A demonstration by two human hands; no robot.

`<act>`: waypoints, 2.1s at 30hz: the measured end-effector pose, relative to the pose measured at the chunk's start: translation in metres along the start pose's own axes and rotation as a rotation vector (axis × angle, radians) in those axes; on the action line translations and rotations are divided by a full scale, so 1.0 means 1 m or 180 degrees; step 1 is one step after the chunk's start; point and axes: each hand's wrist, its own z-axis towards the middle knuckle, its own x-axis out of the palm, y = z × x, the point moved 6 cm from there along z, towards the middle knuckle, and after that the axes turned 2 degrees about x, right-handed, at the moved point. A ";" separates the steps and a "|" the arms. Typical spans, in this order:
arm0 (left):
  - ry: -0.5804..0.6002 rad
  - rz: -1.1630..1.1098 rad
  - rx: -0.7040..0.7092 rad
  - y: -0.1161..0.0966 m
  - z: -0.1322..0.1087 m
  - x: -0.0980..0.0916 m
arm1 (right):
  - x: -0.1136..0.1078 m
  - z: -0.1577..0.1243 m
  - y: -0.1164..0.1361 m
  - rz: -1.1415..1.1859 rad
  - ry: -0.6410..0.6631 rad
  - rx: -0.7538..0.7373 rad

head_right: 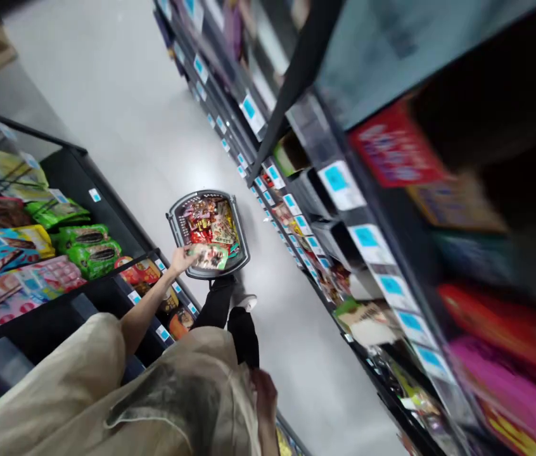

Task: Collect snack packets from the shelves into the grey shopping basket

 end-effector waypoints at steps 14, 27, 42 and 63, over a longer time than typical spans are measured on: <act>0.2652 0.0060 0.1793 -0.141 -0.281 0.150 | -0.022 -0.050 0.028 0.1590 -0.0410 -0.1712; 0.3156 -0.1079 0.0424 -0.103 -0.432 0.259 | -0.082 -0.121 -0.107 0.3717 -0.1117 -0.1687; 0.3198 -0.1542 0.0780 -0.054 -0.508 0.244 | -0.093 -0.178 -0.209 0.3697 -0.0826 -0.1624; 0.2985 -0.1148 0.0985 -0.029 -0.537 0.267 | -0.093 -0.178 -0.292 0.4178 -0.1584 -0.1276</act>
